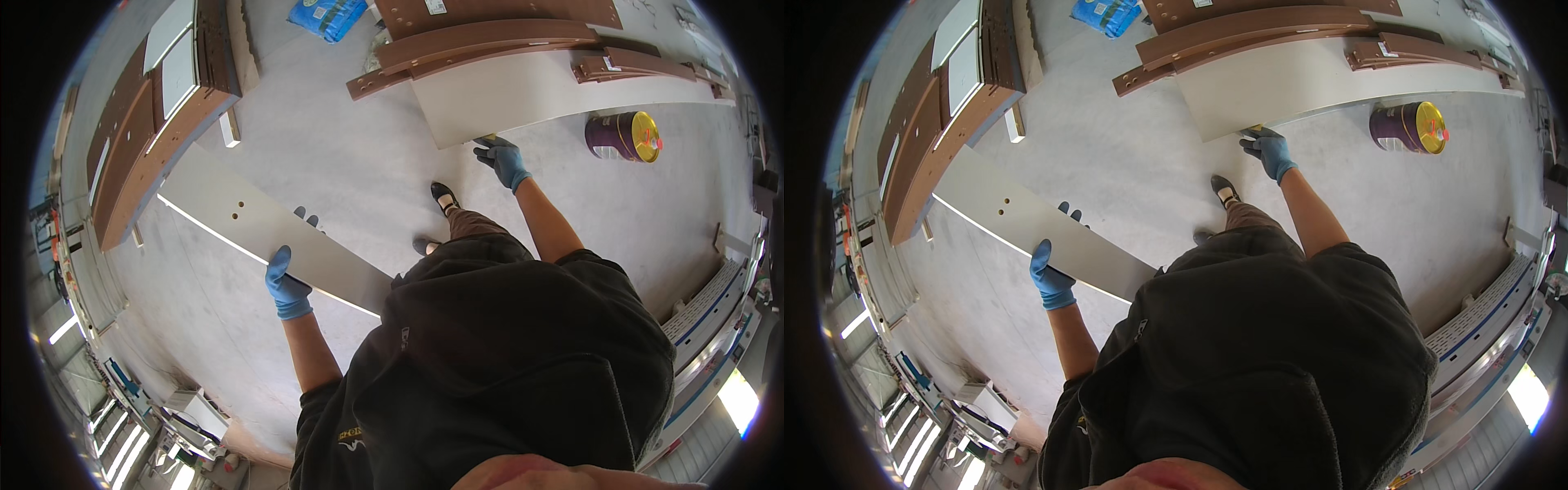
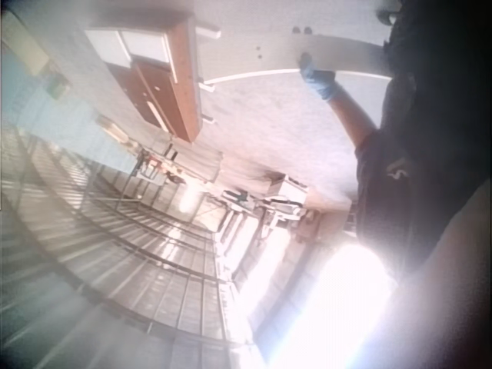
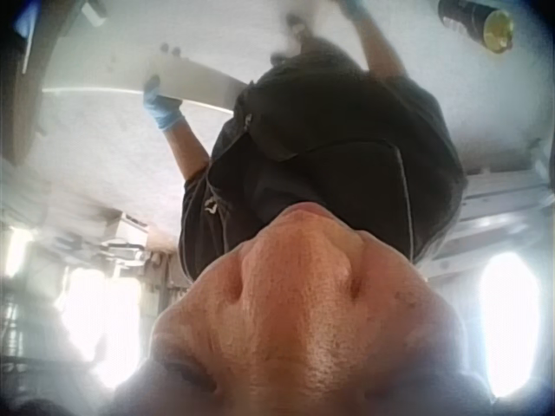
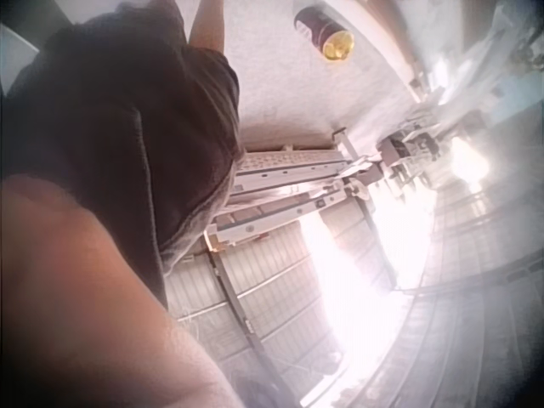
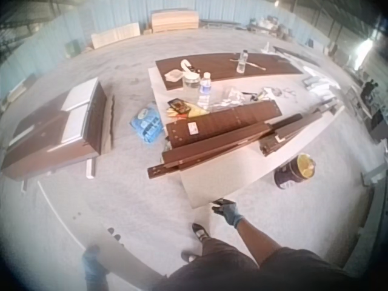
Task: The person handles white and brown flat-pack panels, wipes them with a cloth, and uses a utility knife to trim edges. They stack and align panels on a workbench, then place them on the floor in a workshop setting.
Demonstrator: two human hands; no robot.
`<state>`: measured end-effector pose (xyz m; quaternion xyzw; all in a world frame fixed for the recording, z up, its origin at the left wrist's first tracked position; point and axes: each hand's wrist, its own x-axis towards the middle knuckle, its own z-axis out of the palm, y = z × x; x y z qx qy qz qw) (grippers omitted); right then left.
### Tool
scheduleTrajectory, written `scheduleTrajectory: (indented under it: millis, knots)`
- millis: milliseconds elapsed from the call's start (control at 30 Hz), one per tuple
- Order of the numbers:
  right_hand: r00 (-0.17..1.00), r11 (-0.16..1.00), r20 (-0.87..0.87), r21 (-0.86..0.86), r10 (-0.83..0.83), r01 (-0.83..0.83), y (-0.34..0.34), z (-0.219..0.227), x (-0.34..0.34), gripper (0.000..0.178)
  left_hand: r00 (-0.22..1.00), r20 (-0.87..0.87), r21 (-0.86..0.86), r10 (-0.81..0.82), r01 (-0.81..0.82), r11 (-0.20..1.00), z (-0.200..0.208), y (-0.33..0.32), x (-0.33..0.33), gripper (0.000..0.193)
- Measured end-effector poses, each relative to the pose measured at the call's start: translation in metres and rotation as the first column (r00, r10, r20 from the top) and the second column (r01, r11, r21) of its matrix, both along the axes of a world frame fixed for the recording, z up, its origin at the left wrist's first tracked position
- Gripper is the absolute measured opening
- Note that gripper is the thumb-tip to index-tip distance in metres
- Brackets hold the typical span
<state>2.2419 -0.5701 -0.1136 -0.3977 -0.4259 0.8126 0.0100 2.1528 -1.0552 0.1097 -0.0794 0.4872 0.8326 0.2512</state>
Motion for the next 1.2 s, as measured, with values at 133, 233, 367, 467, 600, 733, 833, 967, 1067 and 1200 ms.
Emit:
scheduleTrajectory:
  millis: [133, 233, 367, 467, 600, 733, 833, 967, 1067, 1200]
  knots:
    - [0.988, 0.923, -0.108, -0.38, -0.111, 0.062, 0.017, -0.027, 0.003, 0.033, 1.0, -0.023, 0.007, -0.002, 0.003, 1.0, 0.004, 0.009, -0.007, 0.093]
    - [0.965, 0.862, -0.243, -0.506, -0.099, -0.039, 0.018, -0.038, 0.005, 0.036, 1.0, -0.03, -0.014, 0.004, -0.005, 1.0, 0.01, 0.013, -0.014, 0.093]
    - [0.959, 0.833, -0.282, -0.535, -0.02, -0.14, 0.019, -0.027, 0.007, 0.036, 0.994, -0.096, 0.014, 0.051, -0.05, 0.999, 0.021, 0.01, -0.031, 0.093]
    - [0.967, 0.817, -0.25, -0.544, 0.057, -0.189, 0.021, -0.011, 0.004, 0.046, 0.978, -0.177, 0.073, 0.111, -0.1, 0.992, 0.027, 0.0, -0.051, 0.093]
    - [0.884, 0.771, 0.096, -0.537, 0.458, -0.341, 0.009, 0.012, 0.002, 0.054, 0.914, -0.31, 0.165, 0.263, -0.22, 0.961, 0.041, -0.036, -0.09, 0.092]
    - [0.407, 0.511, 0.439, -0.149, 0.801, -0.847, -0.045, 0.052, -0.017, 0.049, 0.815, -0.426, 0.283, 0.392, -0.291, 0.914, 0.053, -0.096, -0.129, 0.09]
    - [0.376, 0.198, 0.495, 0.375, 0.783, -0.906, -0.119, 0.105, -0.064, 0.04, 0.763, -0.458, 0.368, 0.457, -0.306, 0.878, 0.061, -0.145, -0.158, 0.089]
    - [0.678, 0.306, 0.03, 0.877, 0.734, -0.37, -0.25, 0.193, -0.168, 0.03, 0.737, -0.451, 0.448, 0.503, -0.3, 0.842, 0.062, -0.201, -0.187, 0.087]
    - [0.568, 0.062, -0.111, 0.993, 0.815, 0.104, -0.338, 0.263, -0.23, 0.039, 0.741, -0.441, 0.455, 0.507, -0.302, 0.838, 0.064, -0.232, -0.213, 0.088]
    - [0.208, 0.253, -0.325, 0.916, 0.923, 0.311, -0.483, 0.286, -0.27, 0.069, 0.744, -0.442, 0.419, 0.501, -0.322, 0.849, 0.069, -0.249, -0.251, 0.087]
